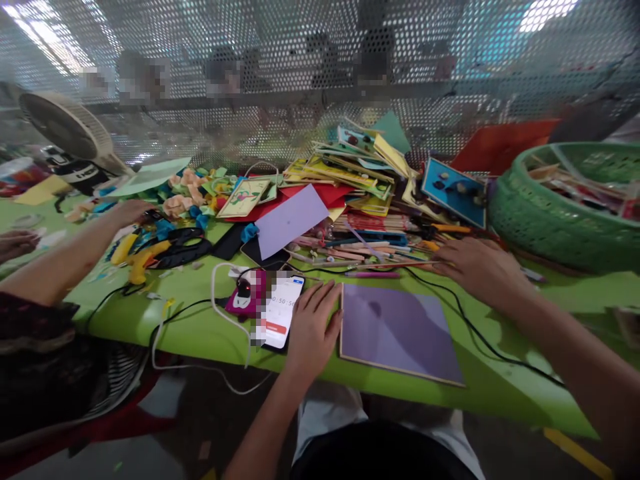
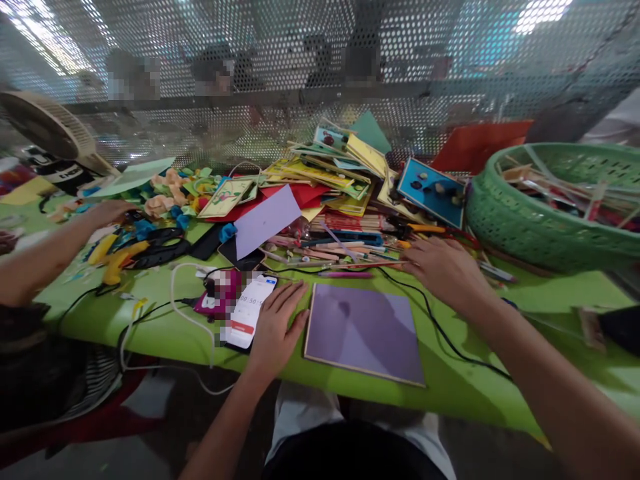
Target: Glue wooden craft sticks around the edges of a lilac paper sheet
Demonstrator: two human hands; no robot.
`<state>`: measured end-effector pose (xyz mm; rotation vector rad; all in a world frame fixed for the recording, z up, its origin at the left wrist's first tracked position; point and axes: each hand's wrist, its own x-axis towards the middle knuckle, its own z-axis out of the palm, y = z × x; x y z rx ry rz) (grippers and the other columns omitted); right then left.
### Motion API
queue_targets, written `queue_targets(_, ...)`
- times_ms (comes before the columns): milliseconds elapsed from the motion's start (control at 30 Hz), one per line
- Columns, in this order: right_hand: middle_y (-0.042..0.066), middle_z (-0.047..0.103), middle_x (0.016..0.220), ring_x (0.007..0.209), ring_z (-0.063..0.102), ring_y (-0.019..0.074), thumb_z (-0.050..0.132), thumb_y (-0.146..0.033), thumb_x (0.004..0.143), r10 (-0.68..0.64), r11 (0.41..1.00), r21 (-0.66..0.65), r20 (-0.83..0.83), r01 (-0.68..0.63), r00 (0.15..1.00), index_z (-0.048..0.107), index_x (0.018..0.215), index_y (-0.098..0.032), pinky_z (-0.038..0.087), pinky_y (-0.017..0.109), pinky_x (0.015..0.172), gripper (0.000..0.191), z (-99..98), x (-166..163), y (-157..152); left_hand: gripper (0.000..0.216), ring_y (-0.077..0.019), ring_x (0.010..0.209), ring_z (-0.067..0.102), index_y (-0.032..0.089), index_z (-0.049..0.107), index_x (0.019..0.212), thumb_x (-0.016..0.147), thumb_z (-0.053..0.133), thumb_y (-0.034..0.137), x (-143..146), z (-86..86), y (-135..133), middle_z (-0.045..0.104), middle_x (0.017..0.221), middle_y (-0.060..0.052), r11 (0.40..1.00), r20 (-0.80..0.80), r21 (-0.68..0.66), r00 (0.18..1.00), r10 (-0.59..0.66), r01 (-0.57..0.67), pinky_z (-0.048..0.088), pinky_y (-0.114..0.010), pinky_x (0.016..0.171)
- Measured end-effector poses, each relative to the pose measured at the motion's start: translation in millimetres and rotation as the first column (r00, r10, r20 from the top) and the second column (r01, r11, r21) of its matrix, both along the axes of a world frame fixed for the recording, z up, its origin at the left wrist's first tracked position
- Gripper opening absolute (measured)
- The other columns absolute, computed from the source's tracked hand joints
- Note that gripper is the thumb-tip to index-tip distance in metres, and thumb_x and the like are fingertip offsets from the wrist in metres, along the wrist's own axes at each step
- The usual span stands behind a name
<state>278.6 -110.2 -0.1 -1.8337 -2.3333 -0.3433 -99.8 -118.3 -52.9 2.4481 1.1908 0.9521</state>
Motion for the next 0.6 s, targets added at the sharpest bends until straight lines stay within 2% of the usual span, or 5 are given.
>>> queue_targets(133,0.009,0.081,0.104,0.098,0.073,0.0253,0.043,-0.049,0.106,0.080,0.997,0.030,-0.106,-0.077,0.991,0.076,0.105,-0.024,0.052,0.040,0.089,0.042,22.4,-5,-34,0.050,-0.0263,0.148,0.048,0.022,0.044,0.158,0.109,0.049,0.030,8,17.3,2,0.058,0.157,-0.010,0.998,0.034,0.055,0.999,-0.030,0.028,0.040,-0.048,0.122)
queue_targets(233,0.006,0.082,0.098,0.090,0.074,0.0247,0.058,-0.051,0.101,0.148,0.989,0.071,-0.357,-0.131,0.922,0.077,0.101,-0.027,0.055,0.039,0.084,0.030,39.8,-31,-62,0.053,-0.0283,0.152,0.043,0.022,0.042,0.160,0.111,0.046,0.040,19,36.0,1,0.051,0.162,-0.011,0.992,0.000,0.055,0.993,-0.115,0.115,0.037,-0.050,0.123)
queue_targets(367,0.001,0.079,0.084,0.073,0.073,0.0220,0.068,-0.050,0.094,0.082,0.997,0.049,-0.580,-0.066,0.811,0.079,0.091,-0.035,0.056,0.035,0.068,0.019,54.0,-68,-93,0.045,-0.0273,0.114,0.069,0.024,0.060,0.145,0.111,0.043,0.048,34,48.0,-9,0.076,0.126,-0.009,0.974,0.001,-0.067,0.976,-0.217,0.217,0.051,-0.044,0.099)
queue_targets(500,0.002,0.077,0.077,0.065,0.070,0.0223,0.074,-0.060,0.085,-0.053,0.995,0.002,-0.829,0.098,0.557,0.078,0.086,-0.034,0.053,0.033,0.056,0.026,51.8,-71,-105,0.045,-0.0202,0.081,0.072,0.022,0.075,0.101,0.113,0.039,0.046,39,43.8,-23,0.079,0.090,-0.003,0.929,0.121,-0.190,0.947,-0.298,0.316,0.051,-0.033,0.076)
queue_targets(600,0.006,0.079,0.090,0.077,0.073,0.0238,0.054,-0.062,0.096,-0.081,0.982,-0.004,-0.911,0.187,0.405,0.075,0.103,-0.029,0.058,0.035,0.067,0.040,41.2,-53,-87,0.039,-0.0185,0.078,0.071,0.021,0.075,0.100,0.112,0.043,0.042,34,39.9,-19,0.078,0.087,-0.003,0.933,0.189,-0.271,0.964,-0.189,0.236,0.051,-0.029,0.070)
